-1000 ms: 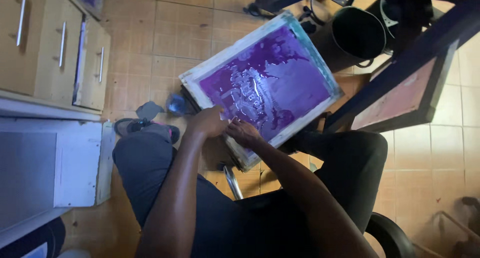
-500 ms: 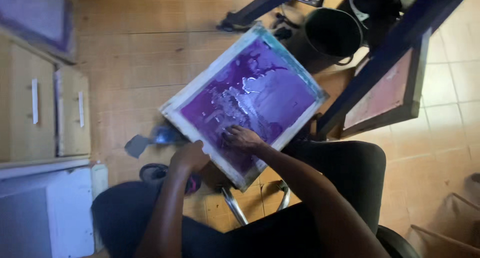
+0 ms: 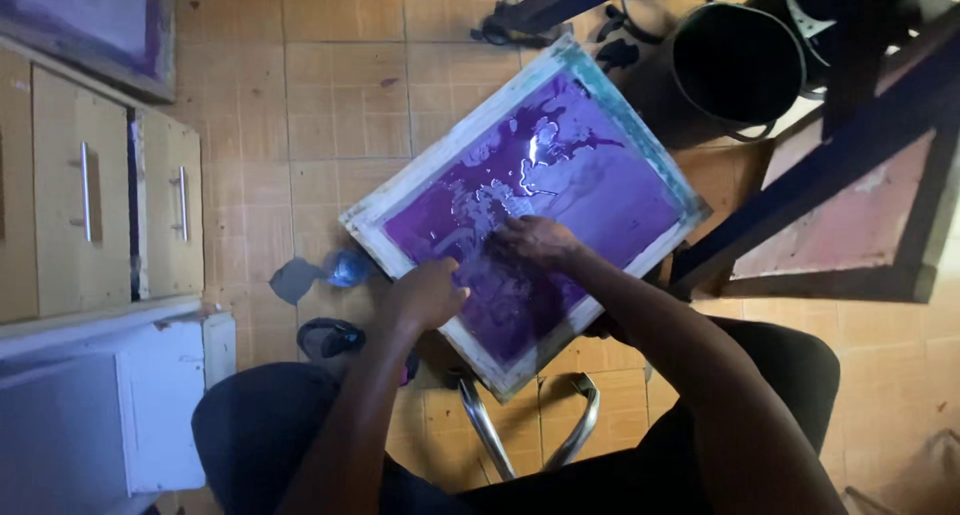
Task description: The person scrubs a purple screen inside a wooden frame using a small white scrubbing pad. The person repeatedly rubs the surface of the screen with both hands to remove residue.
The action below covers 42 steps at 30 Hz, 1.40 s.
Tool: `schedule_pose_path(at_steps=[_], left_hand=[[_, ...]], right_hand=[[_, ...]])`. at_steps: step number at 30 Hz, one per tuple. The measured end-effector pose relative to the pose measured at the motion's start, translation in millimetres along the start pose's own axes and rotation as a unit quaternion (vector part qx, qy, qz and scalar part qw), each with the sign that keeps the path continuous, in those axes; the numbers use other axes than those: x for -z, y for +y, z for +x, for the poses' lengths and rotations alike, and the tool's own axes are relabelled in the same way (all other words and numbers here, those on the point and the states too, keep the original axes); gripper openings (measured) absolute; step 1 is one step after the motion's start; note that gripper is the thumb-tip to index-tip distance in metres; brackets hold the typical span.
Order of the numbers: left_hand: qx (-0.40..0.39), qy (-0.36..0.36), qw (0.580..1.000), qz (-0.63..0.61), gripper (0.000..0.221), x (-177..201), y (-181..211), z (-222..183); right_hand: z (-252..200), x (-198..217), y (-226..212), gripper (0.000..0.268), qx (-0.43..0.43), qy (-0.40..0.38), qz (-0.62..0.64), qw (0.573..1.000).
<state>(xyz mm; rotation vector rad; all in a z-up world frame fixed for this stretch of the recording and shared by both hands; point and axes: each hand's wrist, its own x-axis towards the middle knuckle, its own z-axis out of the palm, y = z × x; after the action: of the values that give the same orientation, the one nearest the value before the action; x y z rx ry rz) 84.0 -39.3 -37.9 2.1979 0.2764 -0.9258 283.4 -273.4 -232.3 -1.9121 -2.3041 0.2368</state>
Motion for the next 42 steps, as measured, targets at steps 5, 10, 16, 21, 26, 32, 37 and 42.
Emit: schedule_pose_path(at_steps=[5, 10, 16, 21, 26, 32, 37, 42], left_hand=[[0.026, -0.009, 1.000, -0.008, 0.061, -3.0, -3.9, 6.0], [0.029, -0.014, 0.999, 0.001, 0.060, -6.9, -3.8, 14.7], [0.028, -0.017, 0.999, 0.028, 0.063, -2.0, 9.7, 18.7], [0.007, -0.008, 1.000, 0.028, 0.060, -11.5, 7.0, 38.3], [-0.003, -0.015, 1.000, 0.016, 0.061, 9.9, 34.8, 11.7], [-0.005, -0.010, 1.000, 0.007, 0.060, -4.8, 20.3, 39.2], [-0.021, 0.009, 1.000, 0.004, 0.057, 6.9, 45.1, 24.1], [-0.029, -0.001, 1.000, 0.009, 0.060, 4.0, 59.9, 41.9]], right_hand=[[-13.3, -6.1, 15.8, 0.019, -0.077, -0.002, -0.002, 0.997], [-22.6, -11.1, 10.9, 0.021, -0.125, -0.004, -0.056, 0.990], [-60.7, -51.9, 5.8, 0.027, -0.186, 0.050, -0.040, 0.980], [-74.5, -21.8, -10.3, 0.025, -0.206, 0.028, -0.028, 0.978], [-88.3, -14.3, -13.4, 0.022, -0.216, 0.026, -0.023, 0.976], [-114.8, -14.5, -2.6, 0.031, -0.208, 0.054, 0.015, 0.977], [-133.2, -16.4, -20.0, 0.029, -0.276, 0.079, -0.004, 0.958], [-148.1, -4.7, -49.0, 0.040, -0.414, 0.110, 0.084, 0.900]])
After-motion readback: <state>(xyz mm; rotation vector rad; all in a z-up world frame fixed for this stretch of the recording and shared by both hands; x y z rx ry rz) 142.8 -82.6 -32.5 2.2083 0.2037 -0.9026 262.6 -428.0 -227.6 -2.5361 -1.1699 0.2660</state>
